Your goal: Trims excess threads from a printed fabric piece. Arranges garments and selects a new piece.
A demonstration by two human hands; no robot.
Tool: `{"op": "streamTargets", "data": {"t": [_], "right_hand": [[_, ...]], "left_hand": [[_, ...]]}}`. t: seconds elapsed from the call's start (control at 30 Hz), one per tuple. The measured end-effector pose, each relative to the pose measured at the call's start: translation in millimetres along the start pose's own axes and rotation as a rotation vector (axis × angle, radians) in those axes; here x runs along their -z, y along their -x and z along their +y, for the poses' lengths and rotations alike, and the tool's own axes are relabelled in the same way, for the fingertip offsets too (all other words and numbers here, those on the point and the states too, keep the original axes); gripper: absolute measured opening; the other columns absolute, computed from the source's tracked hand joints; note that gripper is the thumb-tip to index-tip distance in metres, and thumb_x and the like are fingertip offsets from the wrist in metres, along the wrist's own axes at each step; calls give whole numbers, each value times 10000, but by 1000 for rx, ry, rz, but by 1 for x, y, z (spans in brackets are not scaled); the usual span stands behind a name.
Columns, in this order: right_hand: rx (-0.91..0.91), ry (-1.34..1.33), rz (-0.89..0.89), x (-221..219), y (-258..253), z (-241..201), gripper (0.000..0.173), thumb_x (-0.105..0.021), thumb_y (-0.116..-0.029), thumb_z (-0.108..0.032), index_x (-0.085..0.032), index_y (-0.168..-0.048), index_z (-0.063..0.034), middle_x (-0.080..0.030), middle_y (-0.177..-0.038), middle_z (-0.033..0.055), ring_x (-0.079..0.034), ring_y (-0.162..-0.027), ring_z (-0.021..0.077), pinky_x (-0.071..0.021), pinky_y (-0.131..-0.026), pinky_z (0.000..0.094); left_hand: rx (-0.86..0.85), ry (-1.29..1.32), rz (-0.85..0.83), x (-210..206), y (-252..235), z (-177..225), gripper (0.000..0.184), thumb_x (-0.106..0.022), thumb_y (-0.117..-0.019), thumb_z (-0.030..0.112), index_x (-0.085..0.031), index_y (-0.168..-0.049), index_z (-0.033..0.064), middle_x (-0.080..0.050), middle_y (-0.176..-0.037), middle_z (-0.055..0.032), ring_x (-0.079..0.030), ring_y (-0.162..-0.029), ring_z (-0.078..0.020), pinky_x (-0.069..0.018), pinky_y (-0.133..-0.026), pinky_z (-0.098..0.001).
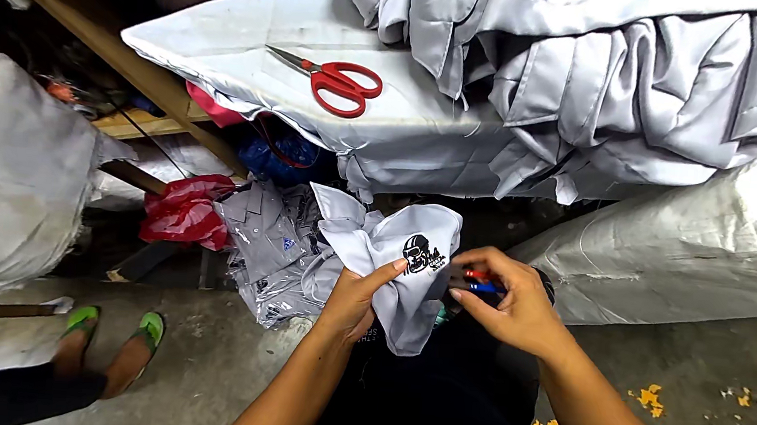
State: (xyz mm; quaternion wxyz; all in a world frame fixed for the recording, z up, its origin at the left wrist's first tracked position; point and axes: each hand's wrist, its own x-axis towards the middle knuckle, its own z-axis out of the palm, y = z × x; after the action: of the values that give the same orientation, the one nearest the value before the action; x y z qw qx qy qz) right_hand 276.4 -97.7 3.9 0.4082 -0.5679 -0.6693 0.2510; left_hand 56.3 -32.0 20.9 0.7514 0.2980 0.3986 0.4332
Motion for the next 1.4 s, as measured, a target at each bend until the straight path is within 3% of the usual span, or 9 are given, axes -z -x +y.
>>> {"op": "streamTargets", "data": {"t": [0.07,0.13,0.33,0.47,0.7,0.97,1.4], "right_hand": [[-55,68,1,6,5,-4,524,-612,-960,-513,-618,-1244,-73,-690,-955,31,-645,-850,87,-548,-741,323],[-56,91,30,6,9,-5,461,-566,-1011,-473,-623,-1205,-59,-682,-936,31,-640,-823,82,-543,-722,301],[43,119,139,12,9,-1,273,-711,-939,-329,-784,-1066,-98,-717,-1024,22,-644,-905,62,-538,-775,233],[127,99,44,28,-5,-6,230,-756,-900,-276,-791,-1027,-88,-683,-1002,-1,-635,-937,33,-547,-802,186],[226,160,-140,39,-30,-13,190,-778,-848,-241,-800,-978,-104,-697,-980,-15,-641,-954,63,-539,-841,224],[376,195,-348,45,-50,-16,141,-761,-854,-236,-807,-929,-126,-694,-935,-21,-622,-938,104,-515,-823,252],[392,210,-367,47,-53,-26,166,-763,-846,-257,-806,-932,-122,-647,-968,10,-610,-941,110,-525,-820,258]], "left_hand": [[4,6,3,-1,0,0,228,-562,-939,-118,-589,-1129,5,-744,-937,-86,-734,-865,-142,-617,-838,-319],[8,11,-3,-1,-1,-2,234,-565,-937,-121,-586,-1133,4,-742,-944,-90,-733,-872,-144,-615,-845,-323],[8,-27,-1,-3,-2,-3,224,-567,-936,-123,-601,-1114,8,-743,-933,-78,-732,-863,-135,-615,-833,-312],[-1,-135,-31,-1,-5,1,233,-576,-930,-125,-621,-1101,27,-744,-917,-50,-725,-843,-113,-611,-818,-295],[-10,-253,-113,-1,-5,7,237,-620,-893,-134,-654,-1035,53,-744,-874,-19,-713,-804,-80,-605,-784,-264],[15,-411,-276,4,-13,15,233,-619,-899,-123,-671,-992,84,-740,-843,23,-697,-750,-40,-596,-720,-226],[-24,-479,-382,3,-15,20,220,-626,-896,-113,-672,-980,85,-729,-824,24,-681,-712,-29,-579,-663,-201]]}}
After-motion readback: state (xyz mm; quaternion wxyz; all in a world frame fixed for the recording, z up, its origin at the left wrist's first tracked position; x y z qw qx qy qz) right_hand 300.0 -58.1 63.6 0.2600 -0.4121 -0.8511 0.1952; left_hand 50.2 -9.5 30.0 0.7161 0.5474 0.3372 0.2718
